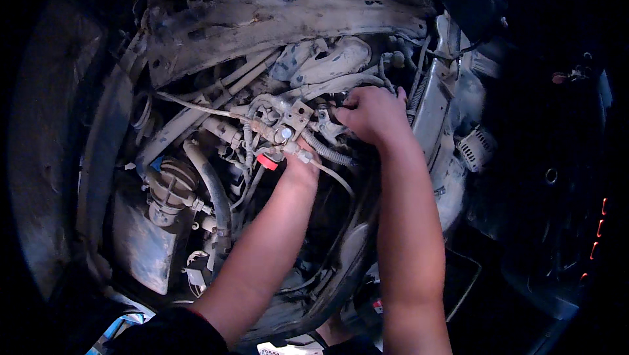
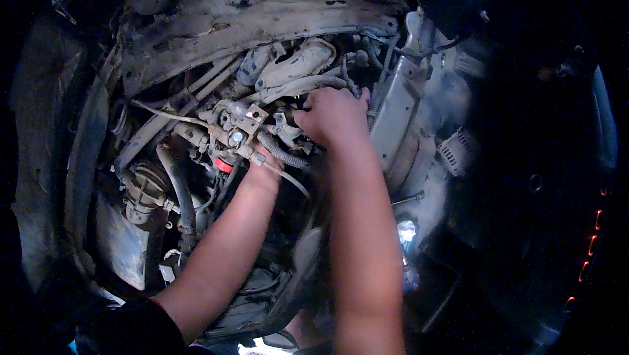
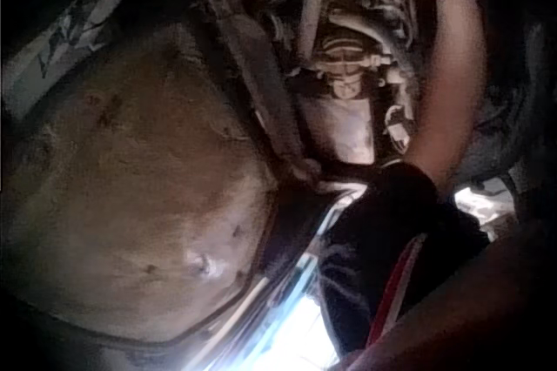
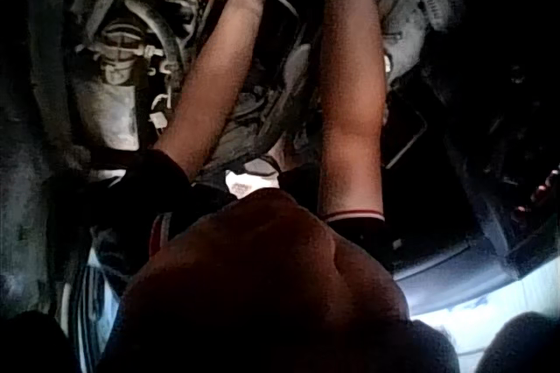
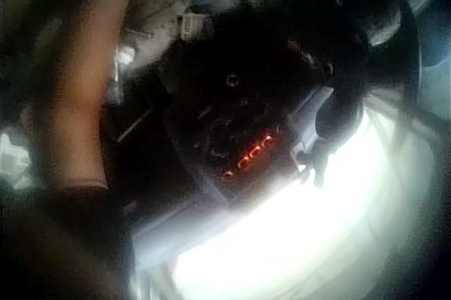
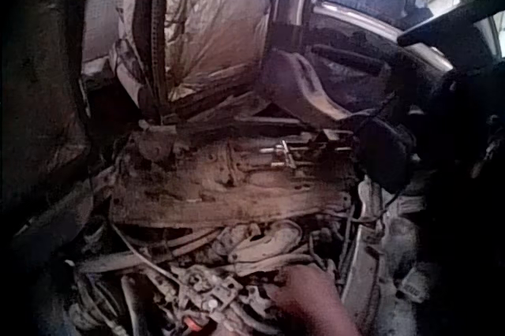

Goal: The person works on a vehicle engine from inside the cabin, using a cloth to wipe components and a wrench to tighten bolts.

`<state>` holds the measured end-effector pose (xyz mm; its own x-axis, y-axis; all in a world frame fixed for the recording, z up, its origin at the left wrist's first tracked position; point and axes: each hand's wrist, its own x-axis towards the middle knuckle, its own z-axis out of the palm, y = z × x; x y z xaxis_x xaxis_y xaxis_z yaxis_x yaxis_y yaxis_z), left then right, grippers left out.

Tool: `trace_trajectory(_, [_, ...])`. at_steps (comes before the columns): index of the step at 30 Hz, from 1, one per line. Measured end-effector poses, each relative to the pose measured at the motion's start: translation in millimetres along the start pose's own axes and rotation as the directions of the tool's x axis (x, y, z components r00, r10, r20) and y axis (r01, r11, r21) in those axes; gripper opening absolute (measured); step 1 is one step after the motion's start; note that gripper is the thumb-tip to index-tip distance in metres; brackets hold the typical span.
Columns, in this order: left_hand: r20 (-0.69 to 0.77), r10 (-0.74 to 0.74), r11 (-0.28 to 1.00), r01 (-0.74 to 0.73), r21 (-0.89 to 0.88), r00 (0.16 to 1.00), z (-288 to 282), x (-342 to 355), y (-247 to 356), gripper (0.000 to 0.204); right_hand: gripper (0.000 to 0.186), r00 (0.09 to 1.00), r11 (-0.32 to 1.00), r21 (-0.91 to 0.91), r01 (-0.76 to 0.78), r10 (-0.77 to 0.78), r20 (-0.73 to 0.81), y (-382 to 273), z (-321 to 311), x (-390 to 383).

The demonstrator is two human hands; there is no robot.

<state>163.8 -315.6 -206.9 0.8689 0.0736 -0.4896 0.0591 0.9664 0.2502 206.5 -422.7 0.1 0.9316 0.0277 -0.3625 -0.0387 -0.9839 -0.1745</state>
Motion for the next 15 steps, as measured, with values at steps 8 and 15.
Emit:
trace_trajectory(8, [-0.125,0.045,0.995,-0.033,0.094,0.991,15,-17,9,0.04,0.039,1.0,0.999,0.043,0.015,-0.014,-0.024,1,0,1])
trace_trajectory(15, [-0.172,0.253,0.876,-0.149,0.459,0.952,45,-47,8,0.034,0.036,0.999,0.996,0.082,0.029,-0.026,-0.041,2,3,3])
